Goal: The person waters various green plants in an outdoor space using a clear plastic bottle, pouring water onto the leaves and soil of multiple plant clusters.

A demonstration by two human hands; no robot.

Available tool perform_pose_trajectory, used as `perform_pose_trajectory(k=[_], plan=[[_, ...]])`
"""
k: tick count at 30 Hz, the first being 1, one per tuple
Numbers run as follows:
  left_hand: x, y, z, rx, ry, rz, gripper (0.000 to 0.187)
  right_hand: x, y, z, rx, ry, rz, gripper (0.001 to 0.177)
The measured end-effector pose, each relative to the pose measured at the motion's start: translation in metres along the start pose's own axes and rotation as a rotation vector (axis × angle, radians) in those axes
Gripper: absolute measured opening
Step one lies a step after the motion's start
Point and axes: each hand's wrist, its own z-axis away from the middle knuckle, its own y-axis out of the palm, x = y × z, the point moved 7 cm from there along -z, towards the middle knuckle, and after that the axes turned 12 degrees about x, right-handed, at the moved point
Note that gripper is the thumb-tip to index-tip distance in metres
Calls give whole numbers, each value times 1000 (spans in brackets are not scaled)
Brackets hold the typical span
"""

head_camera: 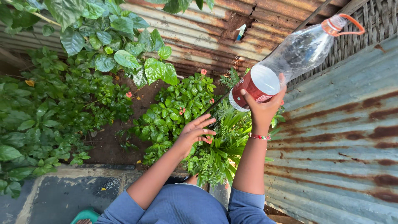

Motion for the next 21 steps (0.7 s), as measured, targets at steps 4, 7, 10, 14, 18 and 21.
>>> perform_pose_trajectory(k=[4, 7, 10, 14, 18, 21], plan=[[-20, 1, -5, -4, 42, -51, 64, -1, 0, -2, 11, -33, 17, 109], [-27, 2, -7, -22, 48, -64, 62, -1, 0, -1, 10, -26, 0, 109], [-28, 6, -8, -12, 51, -47, 61, 3, -3, -1, 7, 7, -26, 109], [-23, 7, -12, -28, 11, -57, 60, 5, -4, 0, -8, 41, -163, 105], [-20, 6, -14, -11, 21, -40, 59, 2, -6, 0, -28, 56, -344, 102], [-16, 2, -14, -14, 34, -24, 59, -12, -6, -4, -69, 80, -716, 100]])
